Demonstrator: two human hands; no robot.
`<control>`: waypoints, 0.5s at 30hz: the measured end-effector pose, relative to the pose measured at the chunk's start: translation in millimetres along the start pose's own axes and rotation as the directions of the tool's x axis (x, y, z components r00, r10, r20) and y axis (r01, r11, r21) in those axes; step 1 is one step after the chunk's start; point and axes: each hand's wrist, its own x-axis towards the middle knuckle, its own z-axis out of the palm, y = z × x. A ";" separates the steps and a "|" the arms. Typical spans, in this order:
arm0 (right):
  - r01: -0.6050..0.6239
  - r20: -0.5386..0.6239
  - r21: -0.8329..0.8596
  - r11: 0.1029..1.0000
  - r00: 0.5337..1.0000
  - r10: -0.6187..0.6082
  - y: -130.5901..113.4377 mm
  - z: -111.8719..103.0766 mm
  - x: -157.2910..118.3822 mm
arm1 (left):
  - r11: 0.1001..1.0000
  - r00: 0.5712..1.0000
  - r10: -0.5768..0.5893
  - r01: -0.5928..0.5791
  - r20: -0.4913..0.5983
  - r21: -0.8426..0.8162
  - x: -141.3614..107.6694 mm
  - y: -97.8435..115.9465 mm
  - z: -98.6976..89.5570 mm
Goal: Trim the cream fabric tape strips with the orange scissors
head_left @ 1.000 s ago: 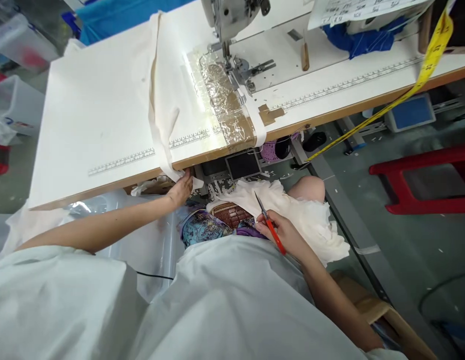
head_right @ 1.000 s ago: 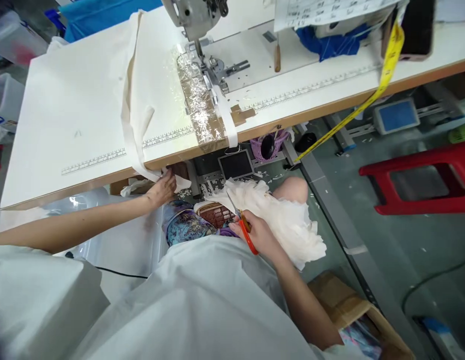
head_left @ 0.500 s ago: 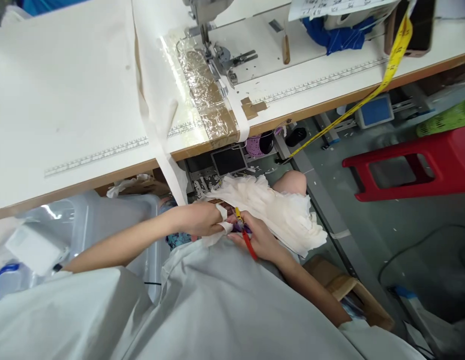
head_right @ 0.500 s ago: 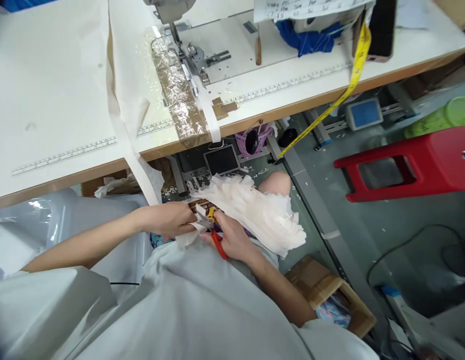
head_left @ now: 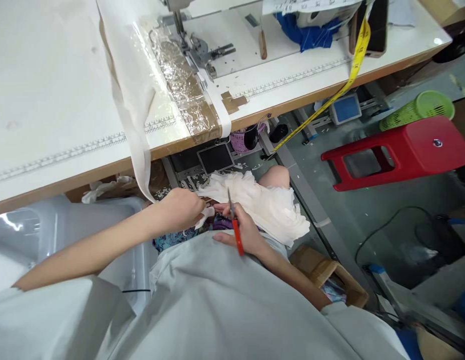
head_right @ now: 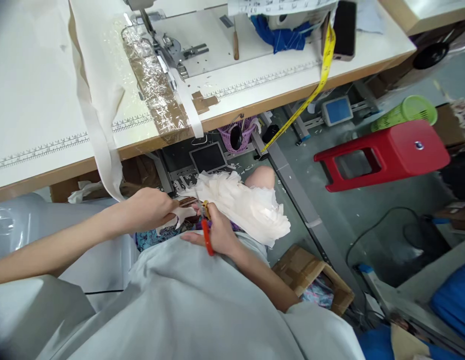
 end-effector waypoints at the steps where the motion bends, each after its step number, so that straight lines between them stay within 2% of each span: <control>1: -0.011 -0.034 -0.080 0.997 0.999 0.009 -2.5 7.5 3.7 | 0.999 1.000 -0.013 0.012 0.023 0.050 1.1 3.4 -6.7; 3: -0.041 -0.114 -0.228 0.973 0.993 0.015 -5.3 18.7 12.0 | 0.996 1.000 -0.015 0.014 0.012 0.083 4.3 7.1 -18.1; 5: -0.048 -0.177 -0.312 0.949 0.984 -0.008 -4.5 19.9 18.8 | 0.994 0.999 -0.031 0.034 -0.032 0.099 7.4 4.2 -25.2; 7: -0.045 -0.228 -0.331 0.943 0.973 -0.033 -1.1 9.1 21.7 | 0.990 0.996 -0.067 0.074 -0.060 0.117 9.3 -5.4 -26.3; 9: -0.046 -0.254 -0.305 0.951 0.967 -0.035 3.0 -10.8 20.0 | 0.996 0.997 -0.056 0.060 -0.057 0.067 9.9 -18.2 -19.3; 11: -0.051 -0.225 -0.262 0.964 0.974 -0.010 5.7 -34.2 15.0 | 0.992 0.999 0.029 -0.035 -0.046 -0.122 10.1 -28.0 -2.5; 12: -0.059 -0.194 -0.234 0.970 0.981 0.013 6.1 -45.2 11.9 | 0.960 0.994 0.095 -0.104 -0.046 -0.260 10.5 -30.1 9.4; 14: -0.098 -0.116 -0.164 0.981 0.990 0.080 4.5 -63.2 5.7 | 0.814 0.972 0.229 -0.225 -0.059 -0.535 12.2 -26.8 37.8; 15: -0.128 -0.076 -0.127 0.984 0.990 0.119 2.6 -69.7 3.3 | 0.715 0.963 0.256 -0.251 -0.089 -0.653 13.5 -21.7 52.8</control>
